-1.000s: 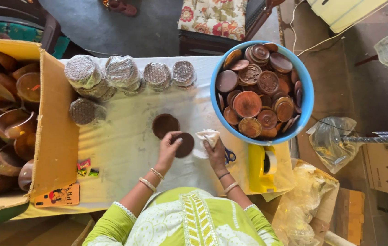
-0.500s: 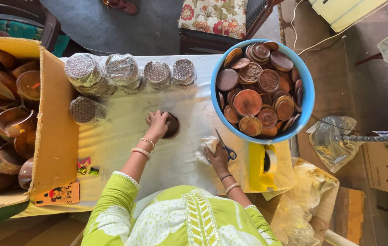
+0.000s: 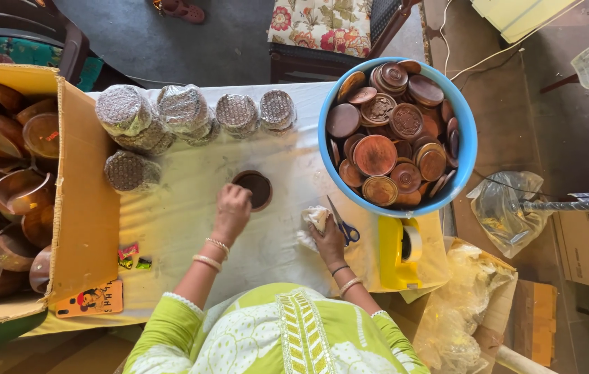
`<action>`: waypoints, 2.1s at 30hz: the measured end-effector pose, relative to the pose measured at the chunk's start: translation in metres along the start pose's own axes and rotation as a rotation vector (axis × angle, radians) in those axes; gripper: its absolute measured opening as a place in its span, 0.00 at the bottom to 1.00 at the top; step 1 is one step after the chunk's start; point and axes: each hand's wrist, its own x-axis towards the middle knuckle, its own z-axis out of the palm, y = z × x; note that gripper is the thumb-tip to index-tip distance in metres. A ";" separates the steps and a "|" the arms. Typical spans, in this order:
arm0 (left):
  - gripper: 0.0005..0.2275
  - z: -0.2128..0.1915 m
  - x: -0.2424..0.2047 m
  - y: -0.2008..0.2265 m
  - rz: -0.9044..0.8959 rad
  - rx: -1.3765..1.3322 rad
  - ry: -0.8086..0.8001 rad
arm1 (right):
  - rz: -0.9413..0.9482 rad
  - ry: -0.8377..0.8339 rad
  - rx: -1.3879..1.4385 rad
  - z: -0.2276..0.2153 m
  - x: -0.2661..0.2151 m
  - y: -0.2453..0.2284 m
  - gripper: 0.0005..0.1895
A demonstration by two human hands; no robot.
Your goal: The person picks carved wooden lids one at a time from a cardboard box and a blue basin, wipes each lid with a white cloth, and places the wiped lids into the basin. The person repeats this wiping and sorting cycle across the table throughout the episode.
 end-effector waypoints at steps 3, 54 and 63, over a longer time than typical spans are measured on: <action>0.12 0.002 -0.015 0.017 0.016 0.199 -0.191 | -0.001 0.020 -0.072 0.003 -0.001 -0.005 0.30; 0.20 0.015 0.127 0.171 0.342 -0.247 -0.278 | -0.194 0.037 -0.184 0.015 -0.010 0.018 0.25; 0.29 0.089 0.207 0.160 0.363 -0.096 -0.070 | -0.188 0.046 -0.136 0.003 -0.009 0.002 0.27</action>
